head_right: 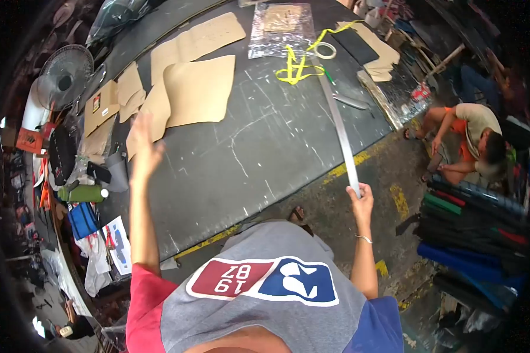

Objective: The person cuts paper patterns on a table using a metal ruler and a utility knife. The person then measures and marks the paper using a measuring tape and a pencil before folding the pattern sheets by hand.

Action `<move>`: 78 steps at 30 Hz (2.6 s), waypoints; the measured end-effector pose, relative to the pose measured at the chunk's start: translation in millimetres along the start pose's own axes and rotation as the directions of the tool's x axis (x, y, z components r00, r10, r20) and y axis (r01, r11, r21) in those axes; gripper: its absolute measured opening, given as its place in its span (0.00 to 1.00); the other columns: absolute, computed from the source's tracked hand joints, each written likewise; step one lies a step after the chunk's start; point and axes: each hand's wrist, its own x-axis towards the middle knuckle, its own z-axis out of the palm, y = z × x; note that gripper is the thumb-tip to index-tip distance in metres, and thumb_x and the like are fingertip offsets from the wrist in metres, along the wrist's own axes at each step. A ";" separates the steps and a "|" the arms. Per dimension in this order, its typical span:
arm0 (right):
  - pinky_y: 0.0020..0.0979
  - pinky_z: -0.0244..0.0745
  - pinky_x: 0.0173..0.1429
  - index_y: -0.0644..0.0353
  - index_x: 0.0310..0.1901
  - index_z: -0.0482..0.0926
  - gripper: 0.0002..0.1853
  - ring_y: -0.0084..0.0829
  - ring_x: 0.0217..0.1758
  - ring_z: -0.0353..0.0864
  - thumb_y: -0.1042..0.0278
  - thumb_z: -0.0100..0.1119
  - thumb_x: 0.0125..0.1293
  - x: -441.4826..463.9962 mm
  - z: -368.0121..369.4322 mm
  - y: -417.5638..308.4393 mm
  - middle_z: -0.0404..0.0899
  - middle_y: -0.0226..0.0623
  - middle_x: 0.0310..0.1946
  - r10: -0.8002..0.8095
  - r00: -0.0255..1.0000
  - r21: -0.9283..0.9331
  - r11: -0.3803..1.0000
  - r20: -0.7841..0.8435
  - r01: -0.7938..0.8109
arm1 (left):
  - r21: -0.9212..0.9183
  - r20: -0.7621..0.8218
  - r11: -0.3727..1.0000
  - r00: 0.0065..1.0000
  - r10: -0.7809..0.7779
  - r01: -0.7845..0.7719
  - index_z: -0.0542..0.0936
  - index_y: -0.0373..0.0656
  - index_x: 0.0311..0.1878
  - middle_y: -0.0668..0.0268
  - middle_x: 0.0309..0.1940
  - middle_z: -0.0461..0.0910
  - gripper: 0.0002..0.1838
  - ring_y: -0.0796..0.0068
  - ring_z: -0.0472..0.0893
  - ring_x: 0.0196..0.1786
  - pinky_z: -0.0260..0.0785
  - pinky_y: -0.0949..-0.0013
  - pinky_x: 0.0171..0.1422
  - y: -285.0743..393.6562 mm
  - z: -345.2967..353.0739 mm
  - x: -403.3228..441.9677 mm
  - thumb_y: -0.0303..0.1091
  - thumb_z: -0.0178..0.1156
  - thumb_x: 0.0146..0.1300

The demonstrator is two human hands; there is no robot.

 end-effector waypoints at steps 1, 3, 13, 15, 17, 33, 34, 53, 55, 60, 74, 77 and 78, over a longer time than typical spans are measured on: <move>0.25 0.68 0.31 0.62 0.50 0.80 0.19 0.18 0.27 0.72 0.63 0.78 0.65 13.2 -1.8 18.3 0.79 0.24 0.28 -0.106 0.994 -0.002 0.994 -0.007 0.106 | 0.042 0.111 0.986 0.980 -0.164 0.161 0.54 0.46 0.85 0.50 0.86 0.49 0.55 0.37 0.49 0.86 0.48 0.43 0.88 -24.0 42.9 -23.4 0.28 0.74 0.56; 0.27 0.70 0.34 0.62 0.48 0.81 0.20 0.20 0.28 0.73 0.60 0.79 0.64 12.7 1.0 20.4 0.78 0.25 0.28 -0.202 0.979 -0.129 0.971 -0.006 0.199 | 0.152 0.214 0.914 0.891 -0.401 0.375 0.51 0.52 0.86 0.53 0.87 0.48 0.58 0.39 0.49 0.86 0.48 0.34 0.86 -53.2 75.7 -54.7 0.28 0.74 0.56; 0.33 0.71 0.37 0.62 0.43 0.83 0.20 0.26 0.29 0.74 0.57 0.80 0.60 34.4 -8.8 -19.2 0.77 0.32 0.25 -0.072 0.997 -0.476 0.878 -0.011 0.058 | 0.188 -0.092 0.827 0.848 -0.522 0.530 0.66 0.60 0.82 0.64 0.83 0.59 0.39 0.47 0.54 0.85 0.51 0.29 0.82 -190.0 153.2 -30.1 0.31 0.64 0.67; 0.32 0.70 0.37 0.62 0.41 0.83 0.18 0.24 0.29 0.73 0.57 0.78 0.61 41.1 -12.0 -21.3 0.76 0.28 0.25 -0.079 0.997 -0.493 0.868 -0.026 0.056 | 0.245 -0.057 0.841 0.873 -0.484 0.482 0.76 0.57 0.74 0.63 0.78 0.70 0.30 0.50 0.61 0.82 0.52 0.36 0.82 -183.5 135.6 -14.0 0.27 0.61 0.69; 0.31 0.70 0.37 0.62 0.41 0.82 0.18 0.23 0.30 0.72 0.57 0.78 0.62 47.7 -18.5 -25.5 0.76 0.27 0.25 -0.084 0.996 -0.497 0.866 -0.036 0.055 | 0.146 -0.138 0.908 0.917 -0.375 0.394 0.82 0.52 0.67 0.60 0.67 0.79 0.23 0.50 0.72 0.74 0.61 0.44 0.79 -188.0 122.3 13.9 0.28 0.62 0.69; 0.26 0.78 0.46 0.63 0.57 0.82 0.17 0.20 0.38 0.79 0.68 0.73 0.70 191.8 56.3 -133.6 0.83 0.32 0.40 -0.460 0.854 0.006 0.881 0.242 0.473 | -0.485 -0.254 0.781 0.792 -0.556 0.393 0.81 0.32 0.59 0.61 0.41 0.89 0.24 0.78 0.85 0.36 0.77 0.72 0.43 -78.1 -225.3 138.2 0.44 0.70 0.73; 0.26 0.78 0.47 0.63 0.57 0.81 0.18 0.20 0.39 0.79 0.68 0.73 0.70 190.3 65.9 -150.4 0.82 0.31 0.40 -0.472 0.833 0.038 0.875 0.289 0.483 | -0.486 -0.238 0.771 0.787 -0.569 0.411 0.81 0.33 0.58 0.61 0.41 0.89 0.23 0.79 0.85 0.36 0.77 0.73 0.42 -93.3 -221.9 123.8 0.43 0.70 0.72; 0.28 0.84 0.50 0.63 0.58 0.77 0.17 0.28 0.46 0.89 0.65 0.67 0.74 69.8 182.3 -154.6 0.88 0.33 0.44 -0.138 0.772 0.556 0.772 0.620 -0.307 | -0.469 0.218 0.785 0.915 -0.340 0.404 0.68 0.34 0.77 0.54 0.60 0.84 0.34 0.61 0.81 0.65 0.69 0.63 0.71 -268.5 110.2 149.5 0.32 0.64 0.70; 0.26 0.85 0.49 0.63 0.54 0.80 0.13 0.25 0.45 0.89 0.68 0.68 0.73 39.5 182.0 -159.8 0.88 0.32 0.42 -0.059 0.826 0.400 0.893 0.561 -0.208 | -0.623 0.203 0.718 0.951 -0.235 0.310 0.66 0.37 0.79 0.54 0.63 0.83 0.38 0.58 0.79 0.67 0.66 0.56 0.74 -261.1 128.4 195.6 0.35 0.67 0.69; 0.24 0.84 0.40 0.68 0.48 0.86 0.16 0.25 0.39 0.89 0.60 0.72 0.72 -51.9 229.9 -169.0 0.91 0.39 0.43 0.168 0.731 0.135 0.932 0.661 -0.336 | -0.350 -0.183 0.914 0.942 -0.280 0.203 0.58 0.53 0.85 0.54 0.76 0.71 0.51 0.49 0.64 0.81 0.47 0.35 0.84 -177.0 166.1 267.0 0.42 0.75 0.62; 0.50 0.80 0.70 0.68 0.78 0.59 0.38 0.54 0.69 0.81 0.39 0.36 0.86 -66.2 264.8 -205.0 0.75 0.61 0.70 0.072 0.236 0.150 0.589 0.969 -0.794 | -0.908 0.192 0.082 0.583 -0.790 0.411 0.75 0.38 0.58 0.66 0.49 0.77 0.18 0.77 0.76 0.48 0.71 0.71 0.54 65.5 110.6 -156.8 0.44 0.59 0.81; 0.51 0.78 0.72 0.65 0.80 0.57 0.39 0.57 0.69 0.81 0.37 0.34 0.85 -73.5 268.8 -217.3 0.72 0.54 0.74 0.032 0.157 0.106 0.607 0.987 -0.787 | -0.838 0.501 -0.074 0.709 -0.497 0.540 0.77 0.36 0.58 0.66 0.35 0.80 0.31 0.78 0.79 0.36 0.69 0.72 0.41 123.6 110.5 -212.4 0.59 0.45 0.84; 0.51 0.78 0.72 0.64 0.80 0.58 0.39 0.57 0.68 0.81 0.37 0.34 0.85 -76.4 267.8 -219.1 0.72 0.54 0.74 0.024 0.125 0.084 0.611 0.992 -0.787 | -0.867 0.480 -0.085 0.779 -0.403 0.491 0.76 0.35 0.64 0.62 0.41 0.84 0.34 0.74 0.82 0.42 0.75 0.69 0.49 146.4 107.6 -201.7 0.61 0.46 0.83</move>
